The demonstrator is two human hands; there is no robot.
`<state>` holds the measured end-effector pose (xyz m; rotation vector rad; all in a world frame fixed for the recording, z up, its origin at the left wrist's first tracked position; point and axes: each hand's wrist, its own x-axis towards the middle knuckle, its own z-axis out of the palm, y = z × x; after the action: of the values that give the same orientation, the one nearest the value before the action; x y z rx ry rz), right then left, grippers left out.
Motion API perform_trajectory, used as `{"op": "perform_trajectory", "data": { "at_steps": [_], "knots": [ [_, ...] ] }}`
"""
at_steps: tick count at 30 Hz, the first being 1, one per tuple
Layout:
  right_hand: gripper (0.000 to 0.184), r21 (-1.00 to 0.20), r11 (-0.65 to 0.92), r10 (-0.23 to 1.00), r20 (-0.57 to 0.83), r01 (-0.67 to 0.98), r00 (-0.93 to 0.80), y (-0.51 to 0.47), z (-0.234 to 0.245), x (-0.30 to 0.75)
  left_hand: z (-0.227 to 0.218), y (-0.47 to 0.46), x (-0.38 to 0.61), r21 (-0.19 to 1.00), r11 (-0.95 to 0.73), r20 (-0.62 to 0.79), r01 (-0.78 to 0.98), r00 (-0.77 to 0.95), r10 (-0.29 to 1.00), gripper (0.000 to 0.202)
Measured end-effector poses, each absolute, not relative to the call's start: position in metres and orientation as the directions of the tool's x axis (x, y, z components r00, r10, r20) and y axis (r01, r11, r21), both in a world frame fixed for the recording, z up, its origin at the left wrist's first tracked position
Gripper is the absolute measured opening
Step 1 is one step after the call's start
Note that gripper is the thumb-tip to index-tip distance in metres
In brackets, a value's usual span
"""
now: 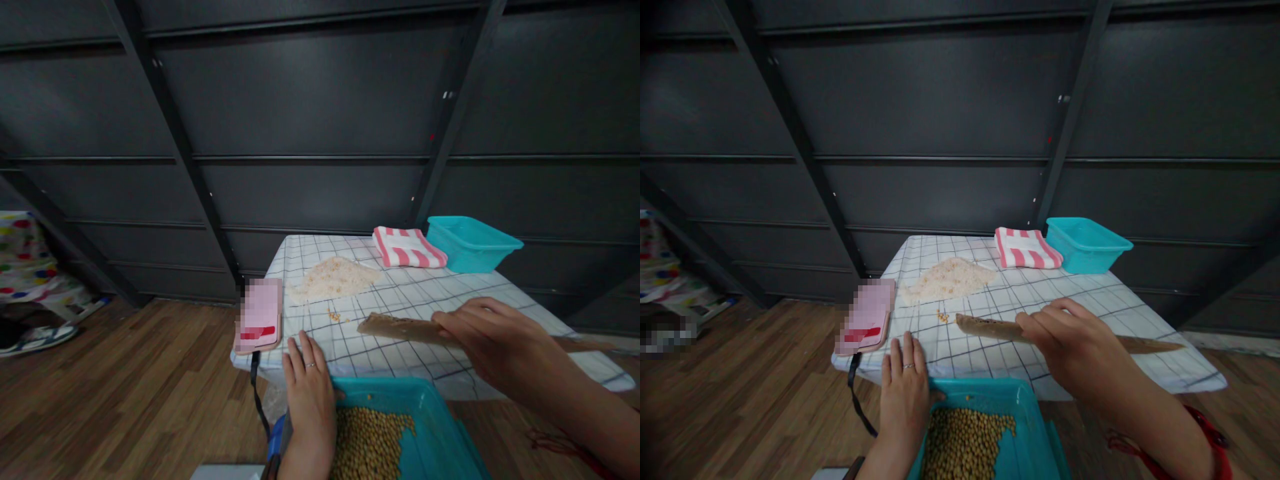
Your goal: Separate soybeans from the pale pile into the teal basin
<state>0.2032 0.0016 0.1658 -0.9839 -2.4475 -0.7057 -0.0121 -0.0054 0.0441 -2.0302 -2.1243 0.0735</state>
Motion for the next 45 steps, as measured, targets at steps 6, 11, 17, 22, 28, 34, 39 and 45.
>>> {"op": "perform_trajectory", "data": {
  "at_steps": [6,11,17,22,28,34,39,45],
  "knots": [
    [0.028,0.324,0.716,0.359,0.589,0.618,-0.724,-0.027,0.171,0.203,0.049,-0.006,-0.012,-0.243,0.052,0.097,0.969,-0.029,0.995,0.06],
    [0.025,0.287,0.662,0.439,0.6,0.692,-0.669,-0.017,0.172,0.205,0.045,-0.006,-0.011,-0.2,0.055,0.111,0.978,-0.034,0.993,0.067],
    [0.022,0.488,0.513,0.397,0.594,0.706,-0.699,0.03,0.161,0.194,0.04,-0.003,-0.011,-0.158,0.066,0.126,0.985,-0.046,0.991,0.084],
    [0.023,0.506,0.532,0.345,0.603,0.679,-0.719,0.053,0.158,0.17,0.041,-0.004,-0.011,-0.188,0.072,0.173,0.98,-0.039,0.984,0.082],
    [0.027,0.51,0.579,0.338,0.56,0.636,-0.757,0.059,0.158,0.144,0.041,-0.003,-0.011,-0.152,0.064,0.173,0.986,-0.037,0.984,0.084],
    [0.029,0.528,0.6,0.31,0.54,0.601,-0.783,0.05,0.161,0.143,0.039,-0.004,-0.011,-0.126,0.067,0.164,0.99,-0.045,0.985,0.084],
    [0.031,0.548,0.583,0.319,0.526,0.601,-0.789,0.043,0.164,0.143,0.039,-0.004,-0.011,-0.127,0.064,0.163,0.99,-0.043,0.986,0.083],
    [0.029,0.531,0.599,0.316,0.531,0.599,-0.786,0.04,0.163,0.143,0.039,-0.004,-0.012,-0.13,0.067,0.164,0.989,-0.045,0.985,0.082]
  ]
}}
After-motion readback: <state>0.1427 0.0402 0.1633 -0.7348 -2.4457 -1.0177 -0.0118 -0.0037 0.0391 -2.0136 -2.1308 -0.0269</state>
